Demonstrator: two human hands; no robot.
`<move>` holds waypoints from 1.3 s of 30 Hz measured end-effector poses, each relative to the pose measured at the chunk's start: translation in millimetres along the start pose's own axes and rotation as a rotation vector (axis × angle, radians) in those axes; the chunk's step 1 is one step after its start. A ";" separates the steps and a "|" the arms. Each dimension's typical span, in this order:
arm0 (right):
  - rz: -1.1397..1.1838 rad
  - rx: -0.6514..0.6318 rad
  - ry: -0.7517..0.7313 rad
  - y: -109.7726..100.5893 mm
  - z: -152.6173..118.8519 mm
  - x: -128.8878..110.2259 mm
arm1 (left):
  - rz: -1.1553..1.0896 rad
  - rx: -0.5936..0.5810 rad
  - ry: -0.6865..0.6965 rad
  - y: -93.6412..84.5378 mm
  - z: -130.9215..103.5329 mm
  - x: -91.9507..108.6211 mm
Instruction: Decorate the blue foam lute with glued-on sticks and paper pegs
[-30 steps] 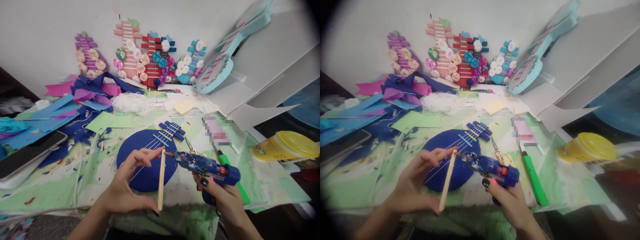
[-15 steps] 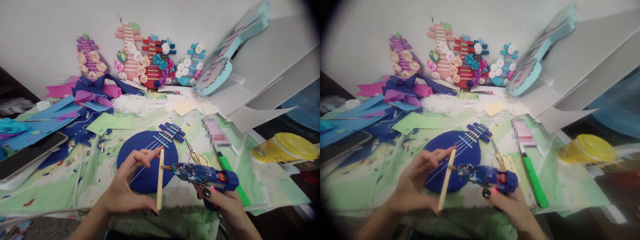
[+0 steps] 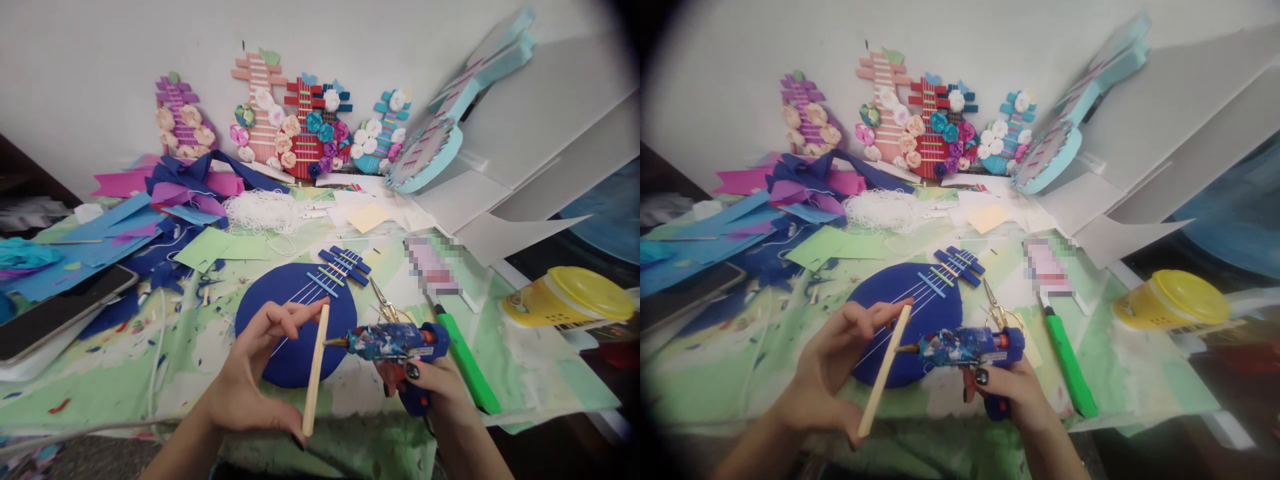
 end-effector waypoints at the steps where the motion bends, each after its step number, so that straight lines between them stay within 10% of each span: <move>1: 0.004 -0.017 0.019 0.5 -0.8 2.9 | -0.001 0.002 0.006 0.3 0.3 -0.3; 39: -0.233 0.115 -0.033 -11.2 -2.0 -4.0 | 0.069 -0.044 -0.070 -3.0 6.3 -0.4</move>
Point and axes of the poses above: each hand's wrist, its own z-axis towards the middle knuckle, its own y-axis out of the palm, x = y × z, the point moved 7 cm from there along z, towards the middle knuckle, and after that the axes turned 12 degrees about y, right-handed, at the moved point
